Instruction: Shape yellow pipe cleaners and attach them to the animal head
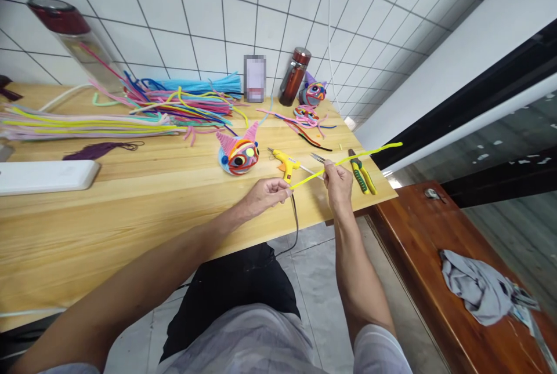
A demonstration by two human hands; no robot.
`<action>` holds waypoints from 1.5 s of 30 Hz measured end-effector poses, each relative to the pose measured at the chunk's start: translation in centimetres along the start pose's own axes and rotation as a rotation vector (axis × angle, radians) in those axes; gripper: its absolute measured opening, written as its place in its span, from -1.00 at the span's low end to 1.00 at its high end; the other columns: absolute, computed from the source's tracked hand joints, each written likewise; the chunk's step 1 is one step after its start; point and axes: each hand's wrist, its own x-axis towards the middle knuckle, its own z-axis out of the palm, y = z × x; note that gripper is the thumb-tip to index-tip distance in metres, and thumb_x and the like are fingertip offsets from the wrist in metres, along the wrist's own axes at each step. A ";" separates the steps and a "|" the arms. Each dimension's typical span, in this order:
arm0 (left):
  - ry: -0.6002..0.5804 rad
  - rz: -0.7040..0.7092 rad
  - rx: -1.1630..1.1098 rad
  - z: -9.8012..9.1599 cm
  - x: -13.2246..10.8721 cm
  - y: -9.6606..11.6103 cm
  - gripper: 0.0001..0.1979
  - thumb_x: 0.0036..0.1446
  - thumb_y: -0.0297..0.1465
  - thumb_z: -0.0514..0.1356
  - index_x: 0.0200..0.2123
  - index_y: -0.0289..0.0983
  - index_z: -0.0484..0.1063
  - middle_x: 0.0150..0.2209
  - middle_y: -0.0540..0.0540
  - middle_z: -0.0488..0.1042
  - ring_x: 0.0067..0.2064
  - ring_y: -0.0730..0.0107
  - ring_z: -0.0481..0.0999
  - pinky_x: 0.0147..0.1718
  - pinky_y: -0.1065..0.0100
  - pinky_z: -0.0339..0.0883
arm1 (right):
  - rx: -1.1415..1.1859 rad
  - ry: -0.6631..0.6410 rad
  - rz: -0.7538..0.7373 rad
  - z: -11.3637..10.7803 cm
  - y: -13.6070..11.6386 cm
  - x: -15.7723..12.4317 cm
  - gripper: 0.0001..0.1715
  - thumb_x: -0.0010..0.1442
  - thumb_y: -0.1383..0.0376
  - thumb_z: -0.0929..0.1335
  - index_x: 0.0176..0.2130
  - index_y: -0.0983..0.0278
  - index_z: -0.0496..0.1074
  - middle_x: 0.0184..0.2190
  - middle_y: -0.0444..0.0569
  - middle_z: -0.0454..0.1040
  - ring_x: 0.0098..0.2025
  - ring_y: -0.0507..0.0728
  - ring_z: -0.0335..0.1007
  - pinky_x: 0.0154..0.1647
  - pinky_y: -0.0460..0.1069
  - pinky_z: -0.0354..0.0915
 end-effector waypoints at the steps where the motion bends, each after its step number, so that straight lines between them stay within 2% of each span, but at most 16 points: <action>1: 0.006 0.004 0.006 0.0 0.0 -0.1 -0.57 0.07 -0.04 0.46 -0.27 -0.30 0.57 -0.45 0.03 0.48 -0.38 0.47 0.43 -0.36 0.39 0.22 | -0.002 0.005 0.000 0.0 0.1 0.0 -0.25 0.17 -0.24 0.53 -0.65 0.17 0.28 -0.75 -0.25 0.10 -0.66 -0.03 -0.07 -0.62 -0.03 -0.13; 6: 0.038 0.039 0.036 -0.2 0.0 -0.2 -0.59 0.10 -0.04 0.39 -0.30 -0.30 0.56 -0.47 0.04 0.47 -0.42 0.50 0.36 -0.39 0.40 0.17 | -0.004 -0.021 -0.006 -0.4 0.3 -0.2 -0.21 0.19 -0.32 0.51 -0.63 0.18 0.34 -0.73 -0.23 0.16 -0.64 0.00 0.01 -0.59 -0.02 -0.04; 8: 0.051 0.041 0.050 -0.3 0.1 -0.3 -0.60 0.11 -0.04 0.37 -0.31 -0.30 0.55 -0.49 0.05 0.46 -0.43 0.50 0.34 -0.38 0.40 0.17 | 0.037 -0.109 -0.018 -0.4 0.2 -0.7 -0.22 0.19 -0.38 0.48 -0.57 0.19 0.40 -0.68 -0.19 0.27 -0.59 0.02 0.14 -0.55 -0.03 0.07; 10: 0.058 0.041 0.058 -0.3 0.1 -0.2 -0.61 0.12 -0.04 0.36 -0.31 -0.29 0.55 -0.50 0.05 0.45 -0.44 0.50 0.34 -0.38 0.39 0.17 | 0.075 -0.253 -0.013 -0.1 0.1 -1.6 -0.23 0.17 -0.40 0.48 -0.51 0.20 0.46 -0.60 -0.15 0.38 -0.53 0.05 0.26 -0.47 -0.02 0.19; 13: 0.044 0.053 0.051 -0.3 0.1 -0.2 -0.57 0.11 0.00 0.38 -0.32 -0.30 0.56 -0.50 0.05 0.45 -0.44 0.51 0.33 -0.38 0.39 0.17 | 0.059 -0.400 0.017 0.8 -0.2 -3.2 -0.34 0.12 -0.28 0.57 -0.50 0.21 0.49 -0.53 -0.13 0.45 -0.47 0.06 0.30 -0.37 -0.01 0.27; 16: 0.034 0.059 0.010 -0.1 0.1 -0.4 -0.50 0.03 0.03 0.47 -0.28 -0.31 0.58 -0.47 0.05 0.46 -0.42 0.51 0.34 -0.37 0.40 0.18 | 0.027 -0.332 0.033 1.4 -0.2 -4.3 -0.38 0.13 -0.18 0.58 -0.58 0.20 0.46 -0.57 -0.14 0.42 -0.46 0.07 0.28 -0.36 -0.01 0.26; 21: 0.096 0.089 -0.008 0.0 0.4 -1.0 -0.45 -0.06 0.00 0.55 -0.19 -0.31 0.65 -0.39 0.03 0.51 -0.38 0.50 0.37 -0.33 0.39 0.21 | 0.047 -0.187 0.014 1.7 0.0 -4.5 -0.37 0.12 -0.19 0.58 -0.59 0.18 0.42 -0.59 -0.16 0.37 -0.46 0.08 0.26 -0.37 -0.01 0.23; 27: 0.133 0.133 0.070 -0.4 0.2 -0.3 -0.63 0.13 -0.07 0.46 -0.25 -0.28 0.68 -0.32 -0.06 0.61 -0.30 0.40 0.49 -0.28 0.37 0.33 | 0.045 -0.149 0.026 1.9 0.8 -5.0 -0.37 0.14 -0.17 0.58 -0.57 0.18 0.39 -0.59 -0.18 0.34 -0.46 0.07 0.23 -0.37 -0.01 0.21; 32: 0.162 0.305 0.186 -0.3 -0.2 0.1 -0.71 0.26 -0.14 0.38 -0.32 -0.26 0.69 -0.27 -0.11 0.66 -0.22 0.33 0.57 -0.14 0.31 0.38 | 0.136 -0.118 0.044 2.6 0.6 -5.3 -0.36 0.12 -0.15 0.59 -0.57 0.18 0.34 -0.59 -0.20 0.30 -0.47 0.05 0.21 -0.38 -0.02 0.21; 36: 0.218 0.356 0.228 0.1 -0.3 0.0 -0.65 0.32 -0.09 0.34 -0.30 -0.26 0.68 -0.33 -0.09 0.62 -0.27 0.34 0.53 -0.21 0.32 0.34 | 0.280 -0.074 0.121 3.7 0.0 -5.7 -0.30 0.07 -0.19 0.61 -0.55 0.16 0.25 -0.62 -0.26 0.20 -0.56 0.00 0.07 -0.50 -0.03 0.12; 38: 0.257 0.371 0.269 0.1 -0.3 -0.1 -0.65 0.33 -0.07 0.34 -0.24 -0.25 0.69 -0.29 -0.09 0.61 -0.32 0.38 0.47 -0.27 0.33 0.31 | 0.313 -0.056 0.125 4.3 -0.2 -6.1 -0.28 0.09 -0.18 0.60 -0.56 0.15 0.21 -0.63 -0.27 0.16 -0.57 -0.01 0.05 -0.52 -0.04 0.11; 42: 0.331 0.398 0.387 -0.3 -0.3 -0.2 -0.67 0.25 -0.12 0.45 -0.08 -0.23 0.65 -0.14 -0.09 0.61 -0.46 0.51 0.27 -0.35 0.35 0.27 | 0.243 0.003 0.082 4.9 -0.2 -7.2 -0.31 0.19 -0.13 0.57 -0.57 0.16 0.21 -0.63 -0.26 0.17 -0.56 0.00 0.09 -0.49 -0.03 0.16; 45: 0.329 0.436 0.457 -0.4 -0.5 -0.3 -0.76 0.27 -0.21 0.44 -0.13 -0.23 0.64 -0.16 -0.09 0.60 -0.44 0.49 0.28 -0.32 0.34 0.29 | 0.197 0.015 0.104 5.0 -0.2 -7.9 -0.33 0.19 -0.14 0.56 -0.57 0.16 0.25 -0.64 -0.25 0.20 -0.56 0.00 0.08 -0.50 -0.03 0.14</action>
